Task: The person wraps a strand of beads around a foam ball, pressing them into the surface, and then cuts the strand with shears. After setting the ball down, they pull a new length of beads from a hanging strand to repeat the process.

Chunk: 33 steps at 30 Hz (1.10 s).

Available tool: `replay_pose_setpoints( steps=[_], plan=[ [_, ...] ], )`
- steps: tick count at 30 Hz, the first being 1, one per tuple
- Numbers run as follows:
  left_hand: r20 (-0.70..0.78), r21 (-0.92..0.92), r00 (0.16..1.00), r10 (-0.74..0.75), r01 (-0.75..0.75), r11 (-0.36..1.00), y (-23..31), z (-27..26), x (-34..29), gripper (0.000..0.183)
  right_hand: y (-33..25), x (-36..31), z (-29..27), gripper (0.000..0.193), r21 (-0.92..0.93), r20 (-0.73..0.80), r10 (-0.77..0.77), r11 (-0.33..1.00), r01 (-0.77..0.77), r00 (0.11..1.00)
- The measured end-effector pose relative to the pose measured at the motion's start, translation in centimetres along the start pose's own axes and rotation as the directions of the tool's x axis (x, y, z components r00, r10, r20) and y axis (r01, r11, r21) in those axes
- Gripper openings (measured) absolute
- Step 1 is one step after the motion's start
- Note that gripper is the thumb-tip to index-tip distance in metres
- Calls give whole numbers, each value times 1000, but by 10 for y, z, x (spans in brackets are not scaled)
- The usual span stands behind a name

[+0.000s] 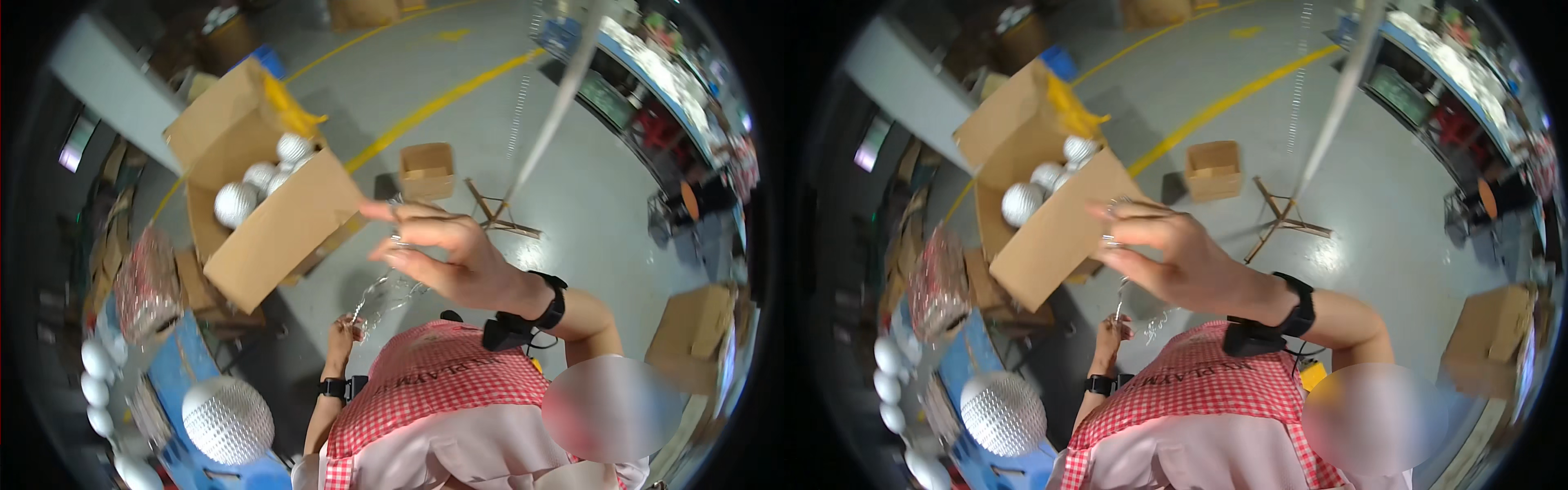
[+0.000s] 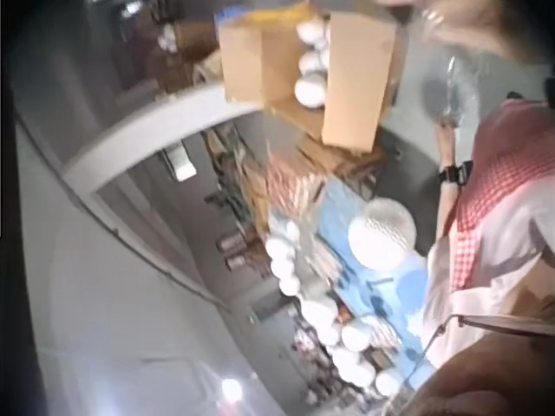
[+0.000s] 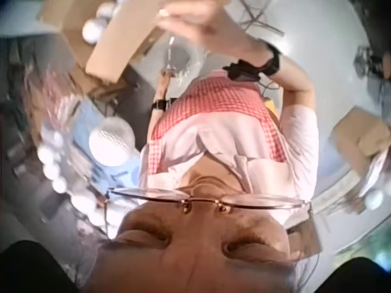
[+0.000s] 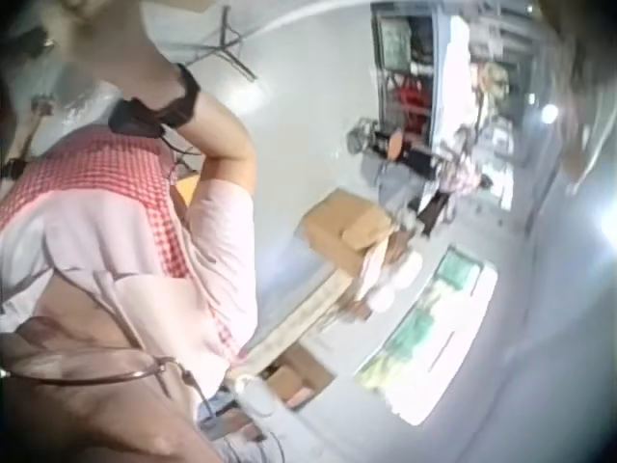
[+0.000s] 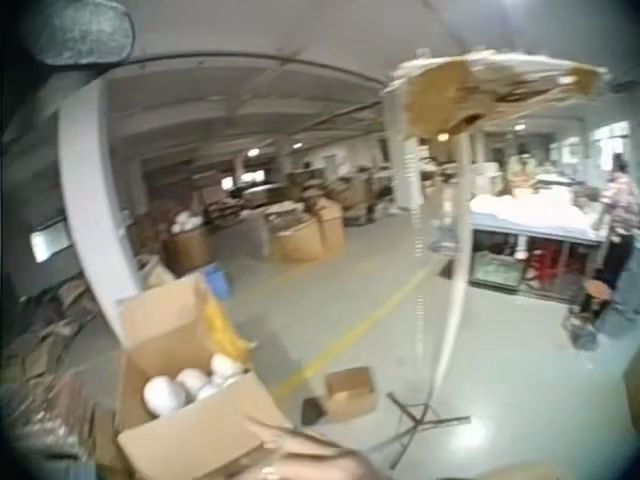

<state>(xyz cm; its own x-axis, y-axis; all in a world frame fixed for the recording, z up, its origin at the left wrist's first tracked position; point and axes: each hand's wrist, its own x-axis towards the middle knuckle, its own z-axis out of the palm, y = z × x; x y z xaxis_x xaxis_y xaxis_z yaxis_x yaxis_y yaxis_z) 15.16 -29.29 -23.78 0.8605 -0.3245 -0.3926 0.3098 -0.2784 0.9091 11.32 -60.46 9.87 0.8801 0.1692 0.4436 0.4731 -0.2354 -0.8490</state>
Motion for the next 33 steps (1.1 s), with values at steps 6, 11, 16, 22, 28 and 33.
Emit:
replay_pose_setpoints(
  steps=[6,11,16,22,28,33],
  plan=[
    [-125,378,968,218,-156,913,148,18,-68,18,100,-27,61,14,-514,346,389,840,-174,854],
    [-129,514,820,558,-426,745,198,40,-87,13,116,-20,93,23,-5,686,305,910,-415,660],
    [-435,326,795,424,-300,897,122,15,-67,12,76,9,61,21,97,629,409,802,-589,661],
    [-598,-164,801,-23,-95,982,-19,15,-64,14,58,6,16,9,286,99,50,955,-77,994],
    [-805,-153,573,-151,46,987,-143,19,-97,16,50,29,-45,19,699,-338,-200,601,388,920],
    [-938,-170,275,-210,165,972,-150,31,-127,30,75,48,-67,20,695,-274,-358,567,441,893]
  ],
)
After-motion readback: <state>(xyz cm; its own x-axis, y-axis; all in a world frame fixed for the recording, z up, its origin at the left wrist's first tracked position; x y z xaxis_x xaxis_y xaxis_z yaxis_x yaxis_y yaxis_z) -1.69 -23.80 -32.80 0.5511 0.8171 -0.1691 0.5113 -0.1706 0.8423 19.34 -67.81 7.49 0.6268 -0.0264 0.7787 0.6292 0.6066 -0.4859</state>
